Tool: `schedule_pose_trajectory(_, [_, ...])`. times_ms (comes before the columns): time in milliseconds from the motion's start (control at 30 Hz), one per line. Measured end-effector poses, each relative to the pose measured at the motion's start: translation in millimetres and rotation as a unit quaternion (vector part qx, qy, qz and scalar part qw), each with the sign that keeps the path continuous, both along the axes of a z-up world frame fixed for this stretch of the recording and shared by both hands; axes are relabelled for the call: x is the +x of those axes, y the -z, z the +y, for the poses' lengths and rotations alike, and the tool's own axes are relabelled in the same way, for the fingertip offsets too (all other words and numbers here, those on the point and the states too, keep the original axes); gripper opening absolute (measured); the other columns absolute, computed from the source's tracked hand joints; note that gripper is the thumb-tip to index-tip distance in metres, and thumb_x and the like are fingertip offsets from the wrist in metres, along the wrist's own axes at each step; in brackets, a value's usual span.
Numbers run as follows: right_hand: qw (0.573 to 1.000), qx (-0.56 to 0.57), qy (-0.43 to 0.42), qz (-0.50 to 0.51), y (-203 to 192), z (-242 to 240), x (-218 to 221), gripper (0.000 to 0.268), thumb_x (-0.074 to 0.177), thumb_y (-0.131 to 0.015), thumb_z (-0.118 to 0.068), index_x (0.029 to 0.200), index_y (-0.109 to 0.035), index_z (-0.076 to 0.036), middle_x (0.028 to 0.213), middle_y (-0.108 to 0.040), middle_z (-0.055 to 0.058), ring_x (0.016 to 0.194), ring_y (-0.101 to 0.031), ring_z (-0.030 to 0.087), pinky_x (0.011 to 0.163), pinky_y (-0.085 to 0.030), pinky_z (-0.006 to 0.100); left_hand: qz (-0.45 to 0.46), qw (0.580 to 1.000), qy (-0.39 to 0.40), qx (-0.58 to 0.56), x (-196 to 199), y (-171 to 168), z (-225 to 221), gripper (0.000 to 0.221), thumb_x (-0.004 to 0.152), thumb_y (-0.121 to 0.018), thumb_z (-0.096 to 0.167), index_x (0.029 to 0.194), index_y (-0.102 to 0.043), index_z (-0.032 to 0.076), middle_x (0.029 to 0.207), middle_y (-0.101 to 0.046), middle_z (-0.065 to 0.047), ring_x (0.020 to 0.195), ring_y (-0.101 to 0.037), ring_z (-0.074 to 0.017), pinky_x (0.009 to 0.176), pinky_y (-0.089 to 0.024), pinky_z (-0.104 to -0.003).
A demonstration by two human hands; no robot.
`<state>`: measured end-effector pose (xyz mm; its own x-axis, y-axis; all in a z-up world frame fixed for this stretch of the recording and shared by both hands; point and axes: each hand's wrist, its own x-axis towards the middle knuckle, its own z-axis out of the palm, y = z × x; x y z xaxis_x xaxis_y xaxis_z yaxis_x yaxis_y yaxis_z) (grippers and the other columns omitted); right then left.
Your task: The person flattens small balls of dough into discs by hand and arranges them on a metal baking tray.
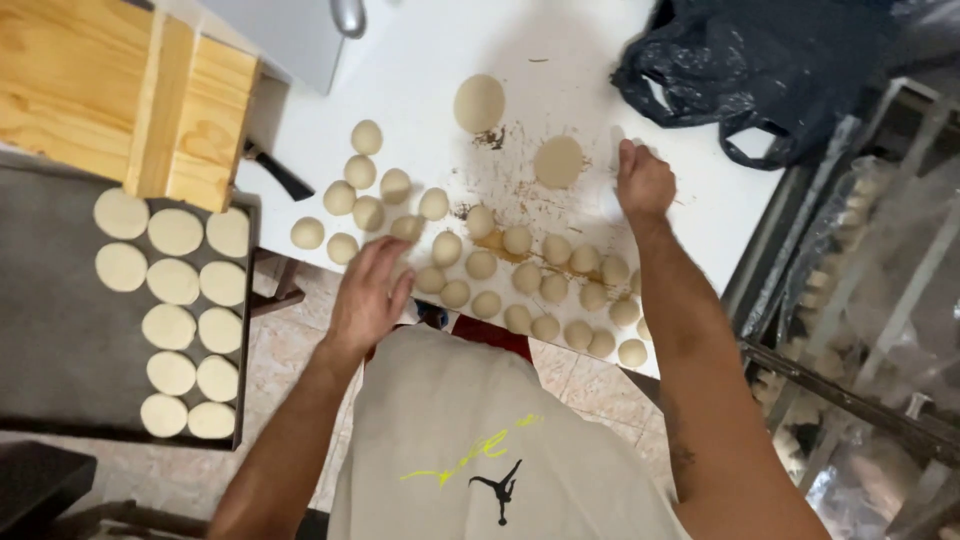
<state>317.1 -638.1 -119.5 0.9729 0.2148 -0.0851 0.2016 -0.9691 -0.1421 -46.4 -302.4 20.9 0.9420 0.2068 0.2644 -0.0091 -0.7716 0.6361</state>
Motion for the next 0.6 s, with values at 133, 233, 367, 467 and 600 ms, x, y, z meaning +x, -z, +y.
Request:
schedule_pose_trajectory(133, [0.973, 0.08, 0.042, 0.214, -31.6, 4.7, -5.5, 0.085, 0.11, -0.016, -0.076, 0.101, -0.074, -0.014, 0.08, -0.075, 0.008, 0.086, -0.075, 0.03, 0.088, -0.054, 0.051, 0.132, 0.988, -0.077, 0.021, 41.3, 28.9, 38.8, 0.048, 0.091, -0.071, 0.01, 0.136, -0.057, 0.002, 0.128, -0.057, -0.024, 0.116, -0.061, -0.0478, 0.096, -0.052, -0.056])
schedule_pose_trajectory(233, [0.936, 0.184, 0.113, 0.279, -53.8, -18.0, -8.0, 0.092, 0.105, -0.016, -0.082, 0.119, -0.071, -0.009, 0.086, -0.073, 0.01, 0.084, -0.072, 0.025, 0.086, -0.055, 0.045, 0.224, 0.963, -0.14, 0.057, 82.6, 89.0, 79.3, 0.057, 0.09, -0.076, 0.016, 0.14, -0.052, 0.003, 0.137, -0.048, -0.024, 0.121, -0.057, -0.0496, 0.098, -0.051, -0.06])
schedule_pose_trajectory(367, [0.747, 0.532, 0.369, 0.149, -85.2, -48.8, 21.6, 0.078, 0.072, -0.031, -0.084, 0.101, -0.061, -0.017, 0.065, -0.051, -0.005, 0.055, -0.048, 0.004, 0.053, -0.037, 0.018, 0.379, 0.893, -0.237, 0.049, 130.9, 116.5, 114.6, 0.067, 0.094, -0.063, 0.034, 0.15, -0.035, 0.009, 0.152, -0.032, -0.017, 0.128, -0.044, -0.0458, 0.103, -0.042, -0.06])
schedule_pose_trajectory(467, [0.841, 0.501, 0.198, 0.057, -141.0, -89.6, 5.9, 0.071, 0.092, -0.025, -0.076, 0.083, -0.061, -0.016, 0.06, -0.05, -0.004, 0.058, -0.047, 0.009, 0.061, -0.035, 0.027, 0.391, 0.888, -0.177, 0.163, 156.9, 141.0, 128.0, 0.066, 0.086, -0.064, 0.043, 0.132, -0.049, -0.001, 0.129, -0.051, -0.027, 0.119, -0.039, -0.041, 0.101, -0.032, -0.051])
schedule_pose_trajectory(600, [0.806, 0.52, 0.282, 0.028, -124.0, -142.7, -38.3, 0.078, 0.096, -0.016, -0.078, 0.091, -0.063, -0.015, 0.056, -0.047, 0.002, 0.052, -0.054, 0.013, 0.051, -0.037, 0.022, 0.387, 0.9, -0.178, 0.095, 160.8, 164.1, 128.5, 0.071, 0.085, -0.082, 0.041, 0.139, -0.049, 0.008, 0.133, -0.037, -0.015, 0.122, -0.049, -0.0428, 0.097, -0.054, -0.054])
